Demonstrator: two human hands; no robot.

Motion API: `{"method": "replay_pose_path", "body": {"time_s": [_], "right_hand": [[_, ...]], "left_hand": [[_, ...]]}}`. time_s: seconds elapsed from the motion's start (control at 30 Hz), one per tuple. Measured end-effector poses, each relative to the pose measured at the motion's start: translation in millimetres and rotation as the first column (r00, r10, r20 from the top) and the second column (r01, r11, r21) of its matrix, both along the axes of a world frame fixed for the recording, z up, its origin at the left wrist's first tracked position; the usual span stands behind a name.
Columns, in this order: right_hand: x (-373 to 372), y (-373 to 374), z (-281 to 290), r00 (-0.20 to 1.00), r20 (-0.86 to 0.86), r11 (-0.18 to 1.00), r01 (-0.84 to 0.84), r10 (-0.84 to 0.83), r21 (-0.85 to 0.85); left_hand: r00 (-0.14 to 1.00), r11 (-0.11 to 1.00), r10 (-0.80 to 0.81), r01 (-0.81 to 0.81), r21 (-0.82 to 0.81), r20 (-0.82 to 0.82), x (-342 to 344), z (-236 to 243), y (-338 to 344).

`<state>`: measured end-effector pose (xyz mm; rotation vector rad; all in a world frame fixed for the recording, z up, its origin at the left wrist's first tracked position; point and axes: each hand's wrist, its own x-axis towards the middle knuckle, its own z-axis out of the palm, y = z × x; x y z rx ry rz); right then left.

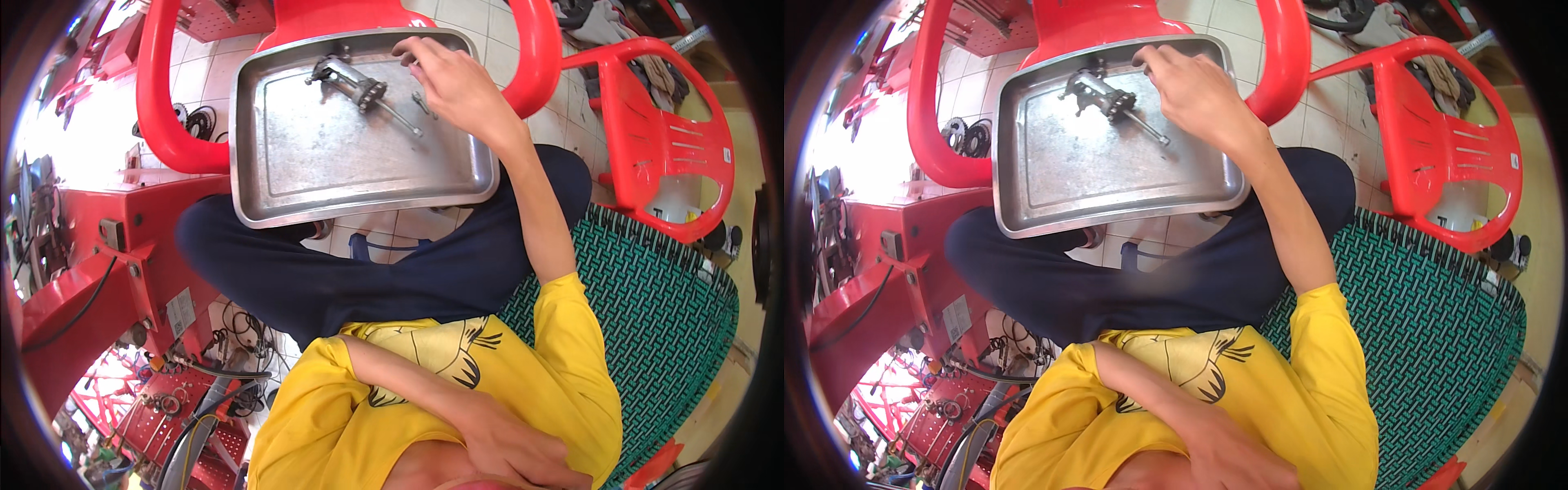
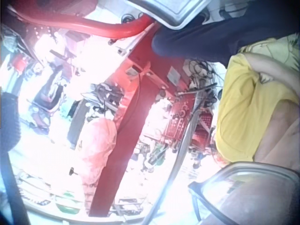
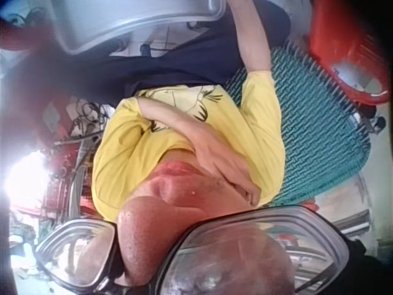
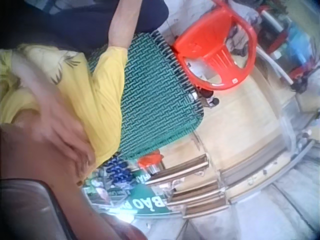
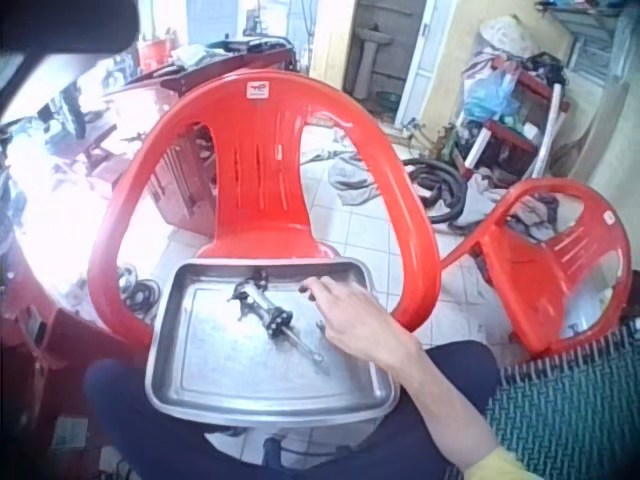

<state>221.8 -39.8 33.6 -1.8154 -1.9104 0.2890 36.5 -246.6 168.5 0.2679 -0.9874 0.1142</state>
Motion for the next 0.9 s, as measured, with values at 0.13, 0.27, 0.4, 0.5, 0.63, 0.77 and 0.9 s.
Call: {"method": "replay_pose_path", "body": {"time_s": [0.13, 0.27, 0.4, 0.5, 0.63, 0.77, 0.9], "right_hand": [[26.0, -11.3, -19.2, 0.987, 0.156, 0.988, 0.001, 0.023, -0.156], [35.4, -20.5, -28.5, 0.979, 0.202, 0.99, 0.003, 0.027, -0.144], [39.0, -24.7, -27.3, 0.988, 0.15, 0.974, 0.011, 0.023, -0.224], [35.4, -23.6, -25.4, 0.988, 0.139, 0.959, -0.023, 0.065, -0.283], [28.7, -21.8, -24.8, 0.986, 0.127, 0.948, -0.06, 0.104, -0.312], [28.8, -20.2, -54.0, 0.991, 0.109, 0.977, -0.056, 0.079, -0.204], [25.5, -20.0, -52.8, 0.988, 0.155, 0.988, 0.016, 0.008, -0.153]], "left_hand": [[0.995, 0.996, -0.032, 0.039, 0.075, -0.095, -2.0, -11.8, -5.3], [0.997, 0.984, -0.083, 0.083, 0.155, -0.009, 7.1, -4.5, 3.9], [0.988, 0.912, -0.124, 0.078, 0.402, 0.091, 17.3, 13.9, 19.1], [0.994, 0.932, 0.105, -0.104, 0.347, 0.017, 13.3, -8.7, 4.8], [0.899, 0.76, 0.292, -0.011, 0.65, -0.327, 11.5, -21.1, 76.6], [0.258, 0.087, 0.966, -0.238, 0.967, -0.024, 9.2, -41.7, 185.2], [-0.343, -0.439, 0.854, -0.071, 0.896, 0.392, -5.1, -98.9, 288.3]]}}
